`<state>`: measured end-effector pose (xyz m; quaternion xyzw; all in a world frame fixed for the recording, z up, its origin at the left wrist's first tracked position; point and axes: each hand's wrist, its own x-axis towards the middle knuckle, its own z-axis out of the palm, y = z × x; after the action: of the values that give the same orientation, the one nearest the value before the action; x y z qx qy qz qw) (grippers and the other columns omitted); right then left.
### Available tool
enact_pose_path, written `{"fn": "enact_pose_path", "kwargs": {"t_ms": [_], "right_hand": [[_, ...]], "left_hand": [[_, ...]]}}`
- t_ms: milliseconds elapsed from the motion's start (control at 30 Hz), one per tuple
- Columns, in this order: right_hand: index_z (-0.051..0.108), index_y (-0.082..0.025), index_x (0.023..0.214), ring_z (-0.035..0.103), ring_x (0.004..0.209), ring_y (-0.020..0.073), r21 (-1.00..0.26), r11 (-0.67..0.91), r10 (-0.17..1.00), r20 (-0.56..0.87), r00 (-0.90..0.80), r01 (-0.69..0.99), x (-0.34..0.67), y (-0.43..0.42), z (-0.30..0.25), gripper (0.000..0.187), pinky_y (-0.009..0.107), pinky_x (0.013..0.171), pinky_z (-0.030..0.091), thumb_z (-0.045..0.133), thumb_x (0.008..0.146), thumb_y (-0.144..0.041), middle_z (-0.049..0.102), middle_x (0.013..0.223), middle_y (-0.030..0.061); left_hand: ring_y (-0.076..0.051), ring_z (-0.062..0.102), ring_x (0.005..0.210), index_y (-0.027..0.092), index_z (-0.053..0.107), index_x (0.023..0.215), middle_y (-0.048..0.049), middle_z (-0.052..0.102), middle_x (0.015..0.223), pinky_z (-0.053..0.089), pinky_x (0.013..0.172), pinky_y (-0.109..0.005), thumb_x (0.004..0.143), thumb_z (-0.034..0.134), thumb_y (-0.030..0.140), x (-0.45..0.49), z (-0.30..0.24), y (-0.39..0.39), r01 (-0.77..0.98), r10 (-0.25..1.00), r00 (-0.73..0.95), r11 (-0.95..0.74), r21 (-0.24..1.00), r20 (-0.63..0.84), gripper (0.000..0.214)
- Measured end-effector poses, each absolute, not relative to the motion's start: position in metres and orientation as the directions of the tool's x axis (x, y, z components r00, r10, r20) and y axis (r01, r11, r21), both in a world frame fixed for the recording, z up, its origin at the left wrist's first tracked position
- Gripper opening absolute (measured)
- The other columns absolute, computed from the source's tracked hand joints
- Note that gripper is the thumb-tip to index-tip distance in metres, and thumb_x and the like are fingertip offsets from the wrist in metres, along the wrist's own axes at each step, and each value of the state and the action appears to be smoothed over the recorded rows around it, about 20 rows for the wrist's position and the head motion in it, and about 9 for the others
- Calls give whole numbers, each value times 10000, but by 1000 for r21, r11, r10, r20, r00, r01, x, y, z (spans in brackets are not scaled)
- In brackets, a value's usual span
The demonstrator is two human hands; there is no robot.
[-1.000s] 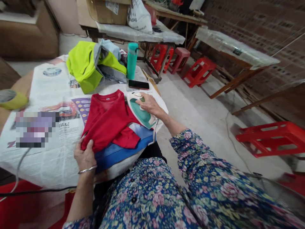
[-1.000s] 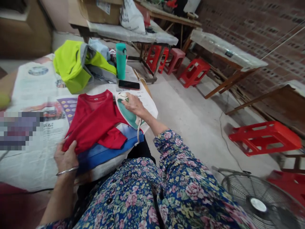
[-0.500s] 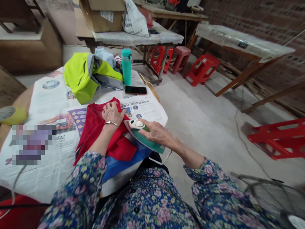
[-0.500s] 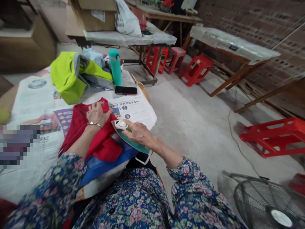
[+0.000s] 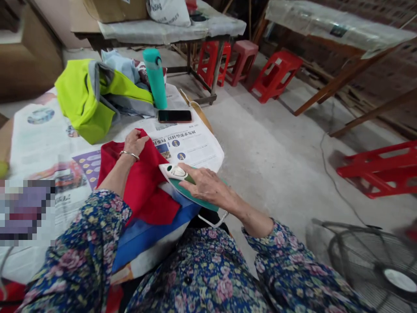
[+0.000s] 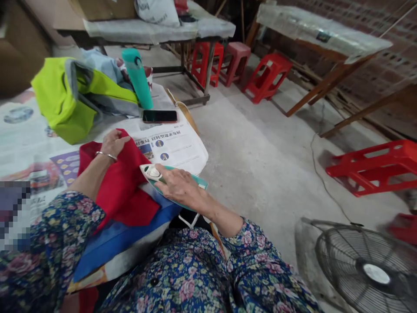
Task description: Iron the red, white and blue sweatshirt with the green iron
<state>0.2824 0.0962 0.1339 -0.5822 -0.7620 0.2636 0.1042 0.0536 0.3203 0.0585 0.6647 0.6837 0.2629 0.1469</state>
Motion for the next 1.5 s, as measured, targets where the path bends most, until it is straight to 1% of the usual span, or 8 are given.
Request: {"fn": "enact_pose_path", "kwargs": {"t_ms": [100,233,567,800,967,1100,1333,1500], "right_hand": [[579,-184,1652,767,1183,371,-518,177,945,-148,-291,837,282,95,133,605,496,984,590,608,1069,-343,815,1292,190],[581,-178,1658,760,1231,383,-519,185,948,-128,-290,834,282,93,130,611,534,1041,589,620,1068,-331,809,1327,198],[620,-224,1603,781,1160,365,-507,143,946,-183,-268,850,283,94,137,542,475,959,590,601,1077,-359,833,1246,162],[556,-198,1668,775,1186,374,-492,134,957,-160,-241,860,284,96,131,614,505,1002,588,598,1074,-351,815,1300,189],[569,-203,1633,756,1216,376,-497,77,982,-113,-152,864,290,100,120,577,511,1048,577,591,1083,-374,804,1335,179],[606,-194,1573,767,1180,361,-499,36,995,-61,-76,866,298,102,113,513,495,1028,588,581,1082,-342,819,1272,173],[665,-193,1532,771,1205,338,-613,96,988,-36,-149,784,305,102,123,516,499,1063,590,689,1032,-315,817,1323,156],[684,-194,1531,741,1301,337,-607,195,973,21,-230,770,295,117,145,524,480,1105,574,726,1019,-296,788,1412,156]], "left_hand": [[-291,725,1071,208,636,1221,-63,736,1036,559,980,-414,898,615,187,49,45,311,820,991,-109,42,571,84,325],[-347,697,1252,233,607,1354,-126,751,1251,546,1066,-492,913,585,171,51,31,306,820,979,-77,-45,571,189,446],[-286,700,1169,229,668,1105,-97,754,1163,544,1087,-443,919,578,153,49,38,336,817,988,47,-122,563,146,220],[-376,583,1367,163,672,1208,-226,642,1410,464,1193,-561,956,525,185,49,53,285,903,966,49,-152,402,254,293],[-408,593,1417,201,702,1333,-212,681,1467,476,1214,-610,974,574,351,53,33,216,926,978,128,-178,333,166,410],[-446,398,1640,194,603,1572,-224,571,1667,303,1329,-716,979,554,493,57,16,200,932,984,63,-118,343,168,666],[-467,474,1598,106,582,1588,-304,555,1659,360,1293,-757,867,524,238,56,12,224,863,963,-138,3,506,231,734],[-467,442,1619,98,639,1498,-293,536,1666,358,1327,-709,738,602,125,37,11,196,884,950,-17,-132,449,312,762]]}}
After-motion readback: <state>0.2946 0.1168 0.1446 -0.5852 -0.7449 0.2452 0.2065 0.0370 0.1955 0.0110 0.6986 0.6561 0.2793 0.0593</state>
